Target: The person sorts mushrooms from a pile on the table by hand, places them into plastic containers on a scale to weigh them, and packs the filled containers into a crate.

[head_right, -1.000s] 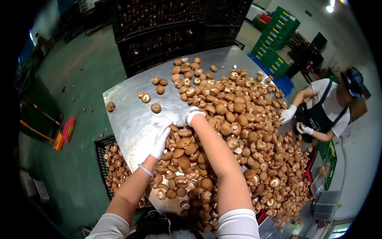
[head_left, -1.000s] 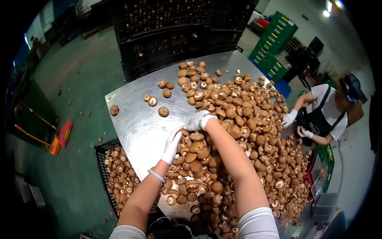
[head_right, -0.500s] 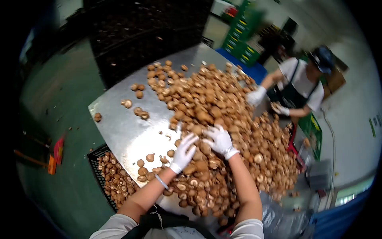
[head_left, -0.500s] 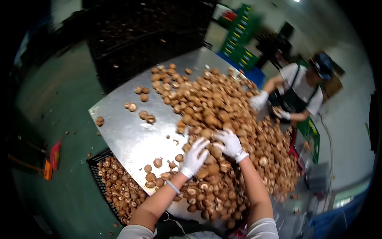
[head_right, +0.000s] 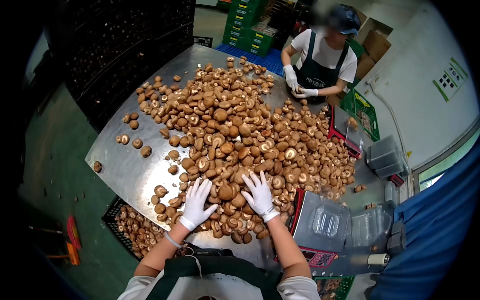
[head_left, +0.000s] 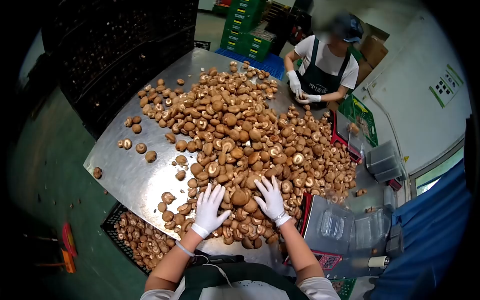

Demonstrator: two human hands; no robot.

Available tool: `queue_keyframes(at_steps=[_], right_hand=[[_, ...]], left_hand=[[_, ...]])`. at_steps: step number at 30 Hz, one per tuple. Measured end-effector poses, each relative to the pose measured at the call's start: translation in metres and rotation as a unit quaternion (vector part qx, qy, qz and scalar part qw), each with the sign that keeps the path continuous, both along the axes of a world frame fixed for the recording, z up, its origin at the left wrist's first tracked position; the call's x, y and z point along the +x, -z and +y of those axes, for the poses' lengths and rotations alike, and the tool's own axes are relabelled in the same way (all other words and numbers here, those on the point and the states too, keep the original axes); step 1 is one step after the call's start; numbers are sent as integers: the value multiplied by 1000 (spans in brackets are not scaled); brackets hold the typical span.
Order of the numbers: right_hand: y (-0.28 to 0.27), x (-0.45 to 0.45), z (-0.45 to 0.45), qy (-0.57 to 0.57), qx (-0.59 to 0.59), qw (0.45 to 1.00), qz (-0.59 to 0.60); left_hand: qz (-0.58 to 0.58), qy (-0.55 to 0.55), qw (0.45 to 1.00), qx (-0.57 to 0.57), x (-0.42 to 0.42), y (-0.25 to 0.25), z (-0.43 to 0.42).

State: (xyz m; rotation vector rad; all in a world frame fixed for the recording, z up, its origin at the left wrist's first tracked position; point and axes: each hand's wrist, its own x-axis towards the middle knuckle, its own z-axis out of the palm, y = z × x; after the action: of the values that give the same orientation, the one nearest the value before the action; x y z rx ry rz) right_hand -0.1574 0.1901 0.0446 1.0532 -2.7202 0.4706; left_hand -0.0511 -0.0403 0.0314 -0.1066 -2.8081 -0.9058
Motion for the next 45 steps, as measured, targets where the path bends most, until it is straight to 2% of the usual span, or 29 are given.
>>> queue_keyframes(at_steps=[3, 6, 10, 14, 17, 19, 20, 23, 25, 27, 28, 29, 30, 32, 33, 35, 36, 37, 38, 39, 40, 41, 43, 45], right_hand=[[9, 20, 9, 31, -46, 996, -76], [3, 26, 18, 65, -62, 993, -70], [-13, 30, 21, 132, -133, 980, -68], [-35, 45, -10, 78, -193, 972, -107], [-32, 57, -36, 22, -128, 989, -72], [-21, 55, -40, 22, -141, 986, -86], [-16, 53, -42, 28, -119, 989, -80], [-3, 51, -56, 14, -25, 999, -34], [2, 49, -58, 0, -24, 1000, -15], [0, 45, -49, 10, -150, 986, -71], [-15, 44, -43, 26, -233, 954, -189], [-33, 45, -31, 79, -308, 870, -376], [-33, 43, -16, 60, -412, 796, -440], [-34, 46, 12, 23, -603, 597, -529], [-31, 46, 22, -9, -653, 538, -532], [-21, 50, 40, -20, -688, 465, -557], [-19, 55, 44, 67, -666, 503, -547], [-12, 58, 44, 71, -637, 552, -534], [-5, 64, 42, 127, -531, 687, -480], [-3, 71, 35, 180, -405, 797, -411], [-4, 80, 25, 191, -296, 866, -356], [-7, 87, 19, 143, -152, 969, -132], [1, 97, 7, 179, 68, 972, -139], [24, 97, 11, 175, 44, 976, -124]], left_hand=[[-8, 24, 997, -70, 10, 0, 6], [-36, -5, 994, -105, 15, 0, -9], [-99, -75, 992, -30, 30, 0, -32], [-96, -70, 993, 4, 42, 5, -37], [-37, -77, 996, 28, 44, 7, -37], [4, -78, 996, 45, 46, 6, -38], [20, -102, 989, 103, 48, 6, -37], [-11, -192, 959, 209, 49, 22, -37], [-21, -210, 950, 230, 48, 21, -39], [17, -215, 952, 216, 49, 25, -41], [16, -217, 952, 216, 50, 26, -43], [5, -219, 952, 215, 51, 28, -44], [-6, -217, 952, 215, 50, 29, -44], [-20, -211, 954, 214, 46, 34, -42], [30, -191, 968, 159, 44, 32, -42], [15, -183, 973, 139, 41, 23, -41], [32, -167, 980, 107, 41, 25, -43], [31, -163, 980, 107, 42, 27, -46], [41, -154, 982, 102, 43, 29, -48], [49, -144, 984, 96, 44, 30, -50], [57, -149, 982, 98, 46, 23, -51], [56, -166, 979, 102, 50, 15, -52], [45, -189, 973, 126, 58, 14, -65], [71, -207, 963, 157, 72, 7, -77]])
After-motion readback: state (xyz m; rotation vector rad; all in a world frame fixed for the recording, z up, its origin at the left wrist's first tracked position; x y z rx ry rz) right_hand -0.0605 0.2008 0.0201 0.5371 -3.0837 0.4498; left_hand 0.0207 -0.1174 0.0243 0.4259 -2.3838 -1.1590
